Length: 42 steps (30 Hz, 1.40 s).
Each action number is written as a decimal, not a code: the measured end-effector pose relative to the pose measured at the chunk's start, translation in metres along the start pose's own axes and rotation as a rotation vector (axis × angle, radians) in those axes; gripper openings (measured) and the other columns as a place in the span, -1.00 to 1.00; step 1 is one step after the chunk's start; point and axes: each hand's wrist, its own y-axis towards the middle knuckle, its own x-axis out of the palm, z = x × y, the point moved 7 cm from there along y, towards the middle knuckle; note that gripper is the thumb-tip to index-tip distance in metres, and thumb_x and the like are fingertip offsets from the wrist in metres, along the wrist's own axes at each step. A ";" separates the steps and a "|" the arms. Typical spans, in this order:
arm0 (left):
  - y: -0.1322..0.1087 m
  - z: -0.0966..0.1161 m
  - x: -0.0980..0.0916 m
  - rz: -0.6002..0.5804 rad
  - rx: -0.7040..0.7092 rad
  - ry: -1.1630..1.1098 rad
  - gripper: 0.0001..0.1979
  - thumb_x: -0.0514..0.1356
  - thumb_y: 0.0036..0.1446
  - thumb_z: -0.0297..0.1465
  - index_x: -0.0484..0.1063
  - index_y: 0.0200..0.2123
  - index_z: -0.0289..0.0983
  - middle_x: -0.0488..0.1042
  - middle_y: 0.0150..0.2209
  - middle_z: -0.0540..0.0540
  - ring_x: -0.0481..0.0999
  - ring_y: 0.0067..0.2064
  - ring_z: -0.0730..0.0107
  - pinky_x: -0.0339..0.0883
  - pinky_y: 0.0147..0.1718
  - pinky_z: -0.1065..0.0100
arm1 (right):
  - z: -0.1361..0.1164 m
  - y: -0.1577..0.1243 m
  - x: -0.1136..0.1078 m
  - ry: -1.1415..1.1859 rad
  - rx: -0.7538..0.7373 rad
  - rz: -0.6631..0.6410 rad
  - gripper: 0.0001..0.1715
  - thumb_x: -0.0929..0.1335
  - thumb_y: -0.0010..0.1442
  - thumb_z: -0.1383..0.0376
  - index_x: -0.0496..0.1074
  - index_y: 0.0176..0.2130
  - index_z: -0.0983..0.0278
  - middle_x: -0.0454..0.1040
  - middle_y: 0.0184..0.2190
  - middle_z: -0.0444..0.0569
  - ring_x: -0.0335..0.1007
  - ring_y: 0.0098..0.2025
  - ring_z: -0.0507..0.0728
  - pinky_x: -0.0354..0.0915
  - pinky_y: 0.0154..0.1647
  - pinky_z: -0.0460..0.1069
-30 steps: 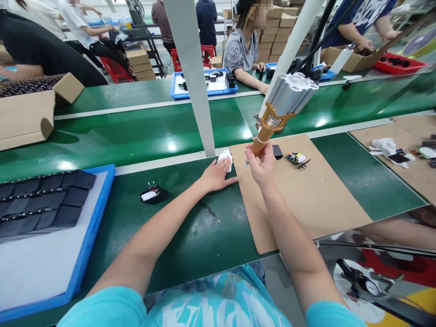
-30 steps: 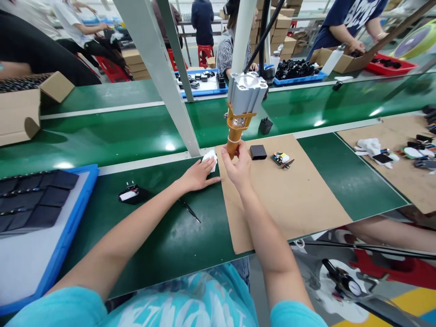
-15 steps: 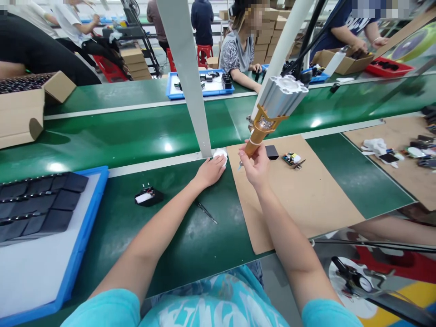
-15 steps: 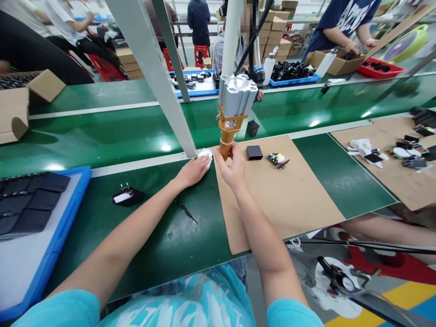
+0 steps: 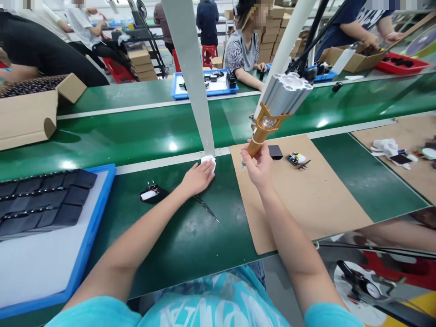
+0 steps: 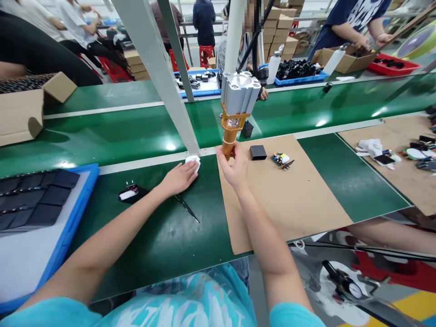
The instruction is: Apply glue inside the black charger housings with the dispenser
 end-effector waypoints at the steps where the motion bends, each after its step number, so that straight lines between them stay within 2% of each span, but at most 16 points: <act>1: 0.006 0.002 -0.001 -0.017 0.030 -0.011 -0.48 -0.17 0.36 -0.25 0.16 0.30 -0.26 0.12 0.33 -0.19 0.10 0.35 0.18 -0.03 0.30 0.04 | 0.000 0.000 0.000 -0.005 -0.002 0.001 -0.65 0.36 0.19 0.13 0.31 -0.05 0.19 0.51 -0.26 -0.07 0.45 -0.28 0.07 0.44 -0.22 0.03; 4: -0.001 0.026 0.003 -0.084 0.287 -0.074 -0.50 -0.18 0.37 -0.20 0.18 0.29 -0.14 0.16 0.32 -0.07 0.12 0.35 0.30 -0.11 0.32 0.10 | 0.001 0.000 -0.001 -0.034 -0.004 0.002 -0.65 0.36 0.19 0.13 0.31 -0.05 0.18 0.50 -0.28 -0.08 0.43 -0.33 0.06 0.44 -0.24 0.03; 5: -0.007 0.029 0.003 -0.082 0.314 -0.084 -0.50 -0.19 0.37 -0.20 0.18 0.29 -0.12 0.15 0.33 -0.06 0.12 0.35 0.31 -0.12 0.33 0.11 | 0.001 0.000 -0.001 -0.040 -0.004 0.002 -0.65 0.36 0.19 0.12 0.31 -0.05 0.18 0.50 -0.28 -0.08 0.43 -0.32 0.06 0.44 -0.24 0.03; 9: -0.028 0.001 0.002 -0.026 0.063 -0.050 -0.50 -0.19 0.37 -0.26 0.23 0.27 -0.21 0.20 0.30 -0.15 0.17 0.33 0.23 -0.01 0.29 0.03 | 0.001 0.000 -0.001 -0.030 0.003 -0.001 -0.64 0.35 0.19 0.11 0.30 -0.05 0.17 0.50 -0.27 -0.07 0.44 -0.29 0.07 0.44 -0.23 0.02; 10: -0.031 -0.002 0.002 -0.032 0.061 -0.061 -0.51 -0.18 0.36 -0.26 0.24 0.26 -0.21 0.20 0.30 -0.14 0.18 0.32 0.23 0.01 0.28 0.03 | 0.001 0.000 0.000 -0.031 0.007 -0.004 -0.64 0.35 0.19 0.10 0.30 -0.05 0.17 0.50 -0.27 -0.08 0.44 -0.30 0.07 0.44 -0.23 0.02; 12: -0.036 0.001 0.004 -0.057 0.154 -0.116 -0.54 -0.14 0.35 -0.27 0.29 0.23 -0.16 0.23 0.29 -0.08 0.23 0.30 0.27 0.06 0.27 0.08 | 0.001 0.000 0.001 -0.038 0.011 -0.010 -0.64 0.35 0.19 0.11 0.31 -0.05 0.17 0.49 -0.28 -0.08 0.43 -0.32 0.06 0.44 -0.23 0.03; 14: -0.036 0.002 0.002 -0.028 0.184 -0.185 -0.58 -0.09 0.33 -0.31 0.38 0.15 -0.15 0.32 0.24 -0.05 0.31 0.25 0.30 0.15 0.23 0.16 | 0.000 0.000 0.002 -0.036 0.010 -0.016 -0.64 0.36 0.19 0.11 0.31 -0.05 0.17 0.49 -0.27 -0.08 0.43 -0.32 0.05 0.44 -0.23 0.03; 18: -0.022 -0.010 -0.007 0.103 0.030 -0.310 -0.73 0.04 0.24 -0.33 0.51 -0.13 -0.20 0.53 -0.01 -0.09 0.47 0.04 0.22 0.33 0.06 0.22 | -0.001 -0.002 0.004 0.000 0.024 -0.026 -0.64 0.37 0.18 0.12 0.31 -0.06 0.17 0.49 -0.28 -0.08 0.43 -0.32 0.05 0.45 -0.25 0.02; 20: -0.011 -0.015 -0.006 0.131 -0.074 -0.443 -0.80 0.11 0.18 -0.30 0.48 -0.21 -0.21 0.57 -0.14 -0.08 0.52 -0.09 0.20 0.38 -0.03 0.21 | -0.003 -0.003 0.006 0.026 0.032 -0.036 -0.65 0.37 0.17 0.12 0.32 -0.07 0.18 0.49 -0.28 -0.09 0.43 -0.32 0.05 0.45 -0.25 0.02; 22: 0.001 -0.015 -0.001 0.165 -0.140 -0.680 -0.82 0.15 0.15 -0.25 0.41 -0.25 -0.21 0.57 -0.19 -0.06 0.54 -0.16 0.23 0.39 -0.10 0.22 | -0.006 -0.004 0.010 0.053 0.034 -0.056 -0.66 0.37 0.17 0.13 0.32 -0.07 0.18 0.48 -0.29 -0.09 0.44 -0.31 0.05 0.44 -0.25 0.01; 26: 0.029 0.007 0.014 0.200 -0.031 -1.227 -0.74 0.21 0.09 -0.20 0.25 -0.30 -0.23 0.55 -0.22 -0.08 0.55 -0.21 0.31 0.40 -0.19 0.30 | -0.013 -0.008 0.016 0.074 0.047 -0.094 -0.69 0.36 0.18 0.14 0.32 -0.09 0.18 0.47 -0.31 -0.10 0.43 -0.32 0.05 0.43 -0.22 0.01; 28: 0.038 0.018 0.020 0.169 0.029 -1.365 -0.69 0.24 0.06 -0.19 0.20 -0.31 -0.23 0.54 -0.28 -0.06 0.55 -0.27 0.34 0.38 -0.26 0.35 | -0.016 -0.010 0.018 0.072 0.049 -0.109 -0.70 0.36 0.19 0.15 0.32 -0.09 0.18 0.46 -0.31 -0.10 0.43 -0.32 0.05 0.41 -0.20 0.01; 30: 0.042 0.025 0.019 0.149 0.050 -1.352 -0.69 0.25 0.07 -0.20 0.20 -0.27 -0.22 0.54 -0.34 -0.02 0.54 -0.34 0.37 0.34 -0.35 0.39 | -0.018 -0.012 0.020 0.075 0.044 -0.127 -0.71 0.36 0.20 0.17 0.32 -0.09 0.17 0.47 -0.30 -0.10 0.43 -0.31 0.05 0.41 -0.18 0.01; 32: 0.041 0.026 0.011 0.160 0.036 -1.207 -0.72 0.24 0.09 -0.23 0.24 -0.22 -0.22 0.55 -0.39 0.03 0.53 -0.39 0.37 0.30 -0.38 0.41 | -0.018 -0.013 0.022 0.085 0.038 -0.141 -0.72 0.36 0.20 0.19 0.32 -0.08 0.16 0.47 -0.29 -0.10 0.44 -0.29 0.05 0.41 -0.16 0.02; 37: 0.037 0.019 -0.018 0.229 -0.067 -0.822 -0.79 0.22 0.09 -0.41 0.34 -0.17 -0.21 0.57 -0.37 0.04 0.58 -0.30 0.30 0.31 -0.31 0.40 | -0.014 -0.012 0.024 0.105 0.032 -0.139 -0.68 0.37 0.19 0.16 0.33 -0.05 0.15 0.50 -0.24 -0.08 0.48 -0.20 0.08 0.42 -0.06 0.06; 42: 0.048 0.022 -0.028 0.233 -0.129 -0.594 -0.75 0.22 0.07 -0.48 0.36 -0.14 -0.22 0.57 -0.34 -0.05 0.58 -0.29 0.21 0.30 -0.32 0.36 | -0.012 -0.010 0.024 0.113 0.027 -0.142 -0.68 0.37 0.18 0.15 0.34 -0.06 0.16 0.53 -0.18 -0.06 0.50 -0.11 0.09 0.43 0.02 0.07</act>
